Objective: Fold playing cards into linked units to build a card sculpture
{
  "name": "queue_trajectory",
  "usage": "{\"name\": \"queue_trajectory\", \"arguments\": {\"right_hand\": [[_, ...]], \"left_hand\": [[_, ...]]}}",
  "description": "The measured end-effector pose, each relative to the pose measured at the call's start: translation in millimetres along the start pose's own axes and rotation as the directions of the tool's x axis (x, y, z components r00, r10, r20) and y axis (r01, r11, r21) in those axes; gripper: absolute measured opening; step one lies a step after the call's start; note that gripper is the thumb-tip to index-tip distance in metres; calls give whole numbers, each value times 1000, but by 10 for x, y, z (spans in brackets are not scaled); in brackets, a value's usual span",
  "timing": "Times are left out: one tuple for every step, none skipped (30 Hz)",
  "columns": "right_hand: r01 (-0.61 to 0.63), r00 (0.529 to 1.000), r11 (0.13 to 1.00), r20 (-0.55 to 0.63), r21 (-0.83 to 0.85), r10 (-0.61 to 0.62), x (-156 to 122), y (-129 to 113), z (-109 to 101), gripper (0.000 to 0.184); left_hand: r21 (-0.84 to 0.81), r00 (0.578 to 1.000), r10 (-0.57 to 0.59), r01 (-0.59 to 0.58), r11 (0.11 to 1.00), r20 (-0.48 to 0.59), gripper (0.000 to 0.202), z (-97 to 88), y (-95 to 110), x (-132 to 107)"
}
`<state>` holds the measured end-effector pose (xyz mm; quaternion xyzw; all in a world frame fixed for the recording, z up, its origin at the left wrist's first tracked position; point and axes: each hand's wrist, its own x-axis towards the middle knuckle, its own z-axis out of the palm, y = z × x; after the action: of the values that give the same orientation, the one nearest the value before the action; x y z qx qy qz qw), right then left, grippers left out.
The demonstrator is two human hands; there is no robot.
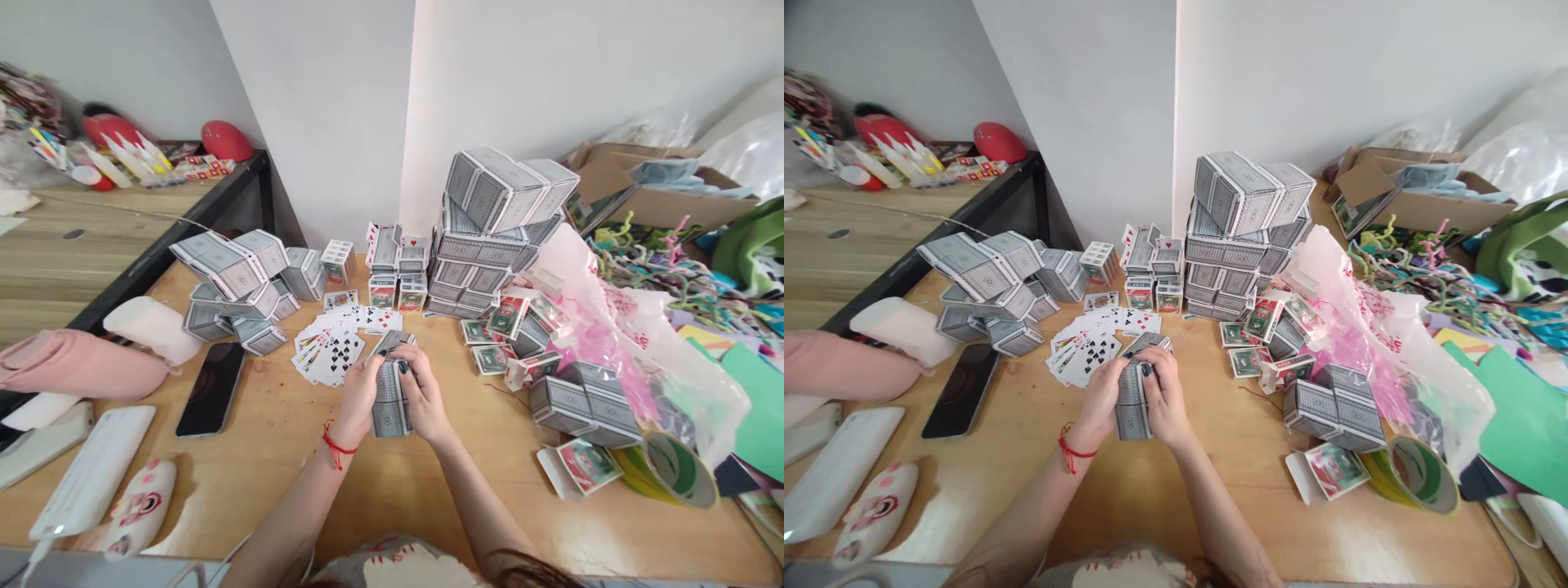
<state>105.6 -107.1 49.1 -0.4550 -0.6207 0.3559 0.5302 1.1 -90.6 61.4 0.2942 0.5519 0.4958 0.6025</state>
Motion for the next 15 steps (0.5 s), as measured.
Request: {"name": "queue_trajectory", "arguments": {"right_hand": [[2,1000,1000,-3,4,-2,-1,-1,1,24],[4,1000,1000,-7,7,-4,-2,-4,2,24],[6,1000,1000,-8,8,-6,-2,-7,2,24],[8,1000,1000,-9,8,-8,-1,-10,1,24],[9,1000,1000,-10,6,-9,1,-14,-1,23],[9,1000,1000,-10,2,-9,4,-18,-3,23],[8,1000,1000,-10,0,-8,8,-20,-5,23],[7,1000,1000,-12,-1,-7,13,-22,-6,23],[6,1000,1000,-14,1,-6,17,-21,-7,23],[6,1000,1000,-18,4,-6,20,-19,-5,24],[6,1000,1000,-22,8,-6,22,-16,-1,24],[4,1000,1000,-30,9,-3,21,-11,5,25],[-1,999,1000,-42,8,1,18,-6,12,26],[-9,998,1000,-54,6,9,13,1,20,28],[-20,998,1000,-66,4,20,5,8,27,29]], "left_hand": [[-3,1000,0,0,1000,0,18,1,0,1],[-6,1000,-1,1,1000,0,18,1,0,2],[-9,1000,-2,2,1000,-1,18,0,-2,3],[-11,1000,-2,2,1000,0,18,-1,-6,4],[-11,1000,-1,1,1000,1,18,-3,-11,5],[-8,1000,4,-4,1000,6,18,-6,-17,5],[-4,1000,10,-10,1000,12,18,-8,-24,5],[2,1000,19,-19,1000,17,18,-9,-31,5],[8,999,30,-30,1000,20,18,-8,-37,4],[15,999,43,-44,999,21,18,-7,-42,3],[22,998,57,-58,998,22,18,-4,-46,0],[28,997,71,-72,997,28,19,-1,-48,-4],[34,996,85,-87,996,40,20,1,-49,-9],[42,993,102,-104,994,61,22,2,-49,-17],[52,989,120,-125,991,89,24,1,-49,-26]]}}
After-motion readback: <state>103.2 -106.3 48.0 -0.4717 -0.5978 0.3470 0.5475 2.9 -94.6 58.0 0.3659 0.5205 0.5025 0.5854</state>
